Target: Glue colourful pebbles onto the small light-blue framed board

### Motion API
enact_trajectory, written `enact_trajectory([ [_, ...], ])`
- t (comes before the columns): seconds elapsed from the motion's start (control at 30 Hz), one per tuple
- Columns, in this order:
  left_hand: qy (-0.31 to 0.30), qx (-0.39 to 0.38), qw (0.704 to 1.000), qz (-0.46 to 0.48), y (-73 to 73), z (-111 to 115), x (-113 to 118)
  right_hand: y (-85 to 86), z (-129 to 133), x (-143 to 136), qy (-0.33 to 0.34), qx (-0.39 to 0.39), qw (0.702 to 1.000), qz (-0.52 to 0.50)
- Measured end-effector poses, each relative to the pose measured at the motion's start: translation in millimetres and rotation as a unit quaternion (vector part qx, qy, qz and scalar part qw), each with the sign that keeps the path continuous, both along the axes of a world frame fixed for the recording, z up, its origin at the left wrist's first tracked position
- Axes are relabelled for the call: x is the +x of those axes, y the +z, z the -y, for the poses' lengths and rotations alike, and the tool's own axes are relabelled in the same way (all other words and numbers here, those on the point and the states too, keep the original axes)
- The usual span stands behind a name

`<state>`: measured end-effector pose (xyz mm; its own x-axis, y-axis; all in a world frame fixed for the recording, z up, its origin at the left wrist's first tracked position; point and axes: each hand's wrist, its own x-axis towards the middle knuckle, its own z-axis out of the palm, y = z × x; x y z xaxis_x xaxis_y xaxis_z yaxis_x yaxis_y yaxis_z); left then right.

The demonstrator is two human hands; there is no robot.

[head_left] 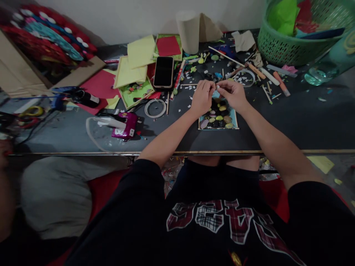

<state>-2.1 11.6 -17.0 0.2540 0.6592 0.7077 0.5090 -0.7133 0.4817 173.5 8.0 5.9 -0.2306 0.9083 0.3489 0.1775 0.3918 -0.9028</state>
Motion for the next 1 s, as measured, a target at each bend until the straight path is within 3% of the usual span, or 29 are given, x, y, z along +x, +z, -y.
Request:
enact_trajectory([
  [0.2, -0.039, -0.012, 0.999, -0.006, 3.1, -1.7, -3.5, 0.6, 0.6, 0.1, 0.001, -0.02, 1.0, 0.0],
  [0.43, -0.034, -0.033, 0.999, 0.025, 2.2, -0.1, -2.6, -2.0, -4.2, 4.4, -0.008, -0.016, 1.0, -0.009],
  [0.6, 0.046, -0.058, 0.994, 0.087, -0.1, -6.9, -12.1, -0.1, -1.2, 3.8, 0.021, -0.042, 0.999, -0.026],
  [0.73, 0.113, 0.003, 0.987, 0.115, 5.6, -11.7, -22.6, 5.5, 5.8, 0.7, 0.043, -0.067, 0.996, -0.032],
  [0.87, 0.136, 0.062, 0.986, 0.075, 13.7, -5.4, -22.5, 9.4, 8.1, 1.0, 0.036, -0.086, 0.995, -0.029],
  [1.0, 0.072, 0.001, 0.997, -0.042, 15.7, 4.2, -15.8, 10.5, 6.6, 4.1, 0.003, -0.095, 0.995, -0.028],
])
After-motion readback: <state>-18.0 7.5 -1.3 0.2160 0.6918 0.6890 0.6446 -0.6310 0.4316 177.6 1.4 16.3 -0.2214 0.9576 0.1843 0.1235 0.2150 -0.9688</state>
